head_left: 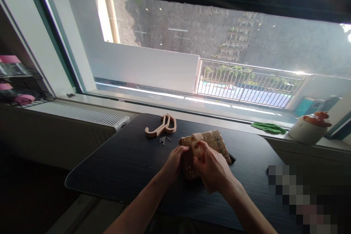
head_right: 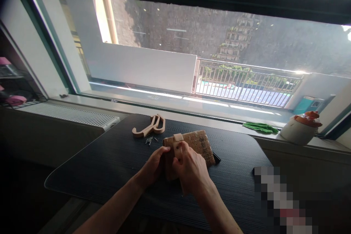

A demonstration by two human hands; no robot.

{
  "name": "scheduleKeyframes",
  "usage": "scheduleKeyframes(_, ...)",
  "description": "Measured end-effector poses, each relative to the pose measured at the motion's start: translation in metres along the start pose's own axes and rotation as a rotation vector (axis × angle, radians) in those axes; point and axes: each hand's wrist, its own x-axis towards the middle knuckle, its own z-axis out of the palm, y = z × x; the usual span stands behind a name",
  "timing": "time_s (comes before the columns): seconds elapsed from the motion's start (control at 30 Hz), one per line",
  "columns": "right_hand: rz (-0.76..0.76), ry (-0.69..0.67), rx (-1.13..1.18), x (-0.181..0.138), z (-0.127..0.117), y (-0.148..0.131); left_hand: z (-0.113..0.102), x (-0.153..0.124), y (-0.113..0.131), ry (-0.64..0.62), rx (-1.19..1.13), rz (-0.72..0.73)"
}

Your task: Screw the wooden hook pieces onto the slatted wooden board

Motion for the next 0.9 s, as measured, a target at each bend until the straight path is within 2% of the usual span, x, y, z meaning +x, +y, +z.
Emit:
scheduleKeyframes(0.2,0.093,0.047,-0.057,0.0,0.0,0.004,0.001,-0.001,0.001,0.04,-0.007,-0.028)
scheduleKeyframes(0.4,-0.003,0.01,-0.005,0.001,0.004,-0.006,-0.003,0.001,-0.001,0.025,-0.044,-0.035)
scheduleKeyframes(0.53,-0.005,-0.004,-0.027,0.006,0.006,-0.014,-0.003,0.001,-0.002,0.045,-0.023,-0.001)
scheduleKeyframes(0.73,-0.028,-0.037,-0.029,0.007,0.003,-0.018,0.002,-0.002,-0.001,-0.005,0.029,0.047)
scheduleKeyframes(0.9,-0.037,-0.027,0.006,0.003,0.004,-0.018,-0.002,0.0,-0.004,-0.021,0.031,0.075)
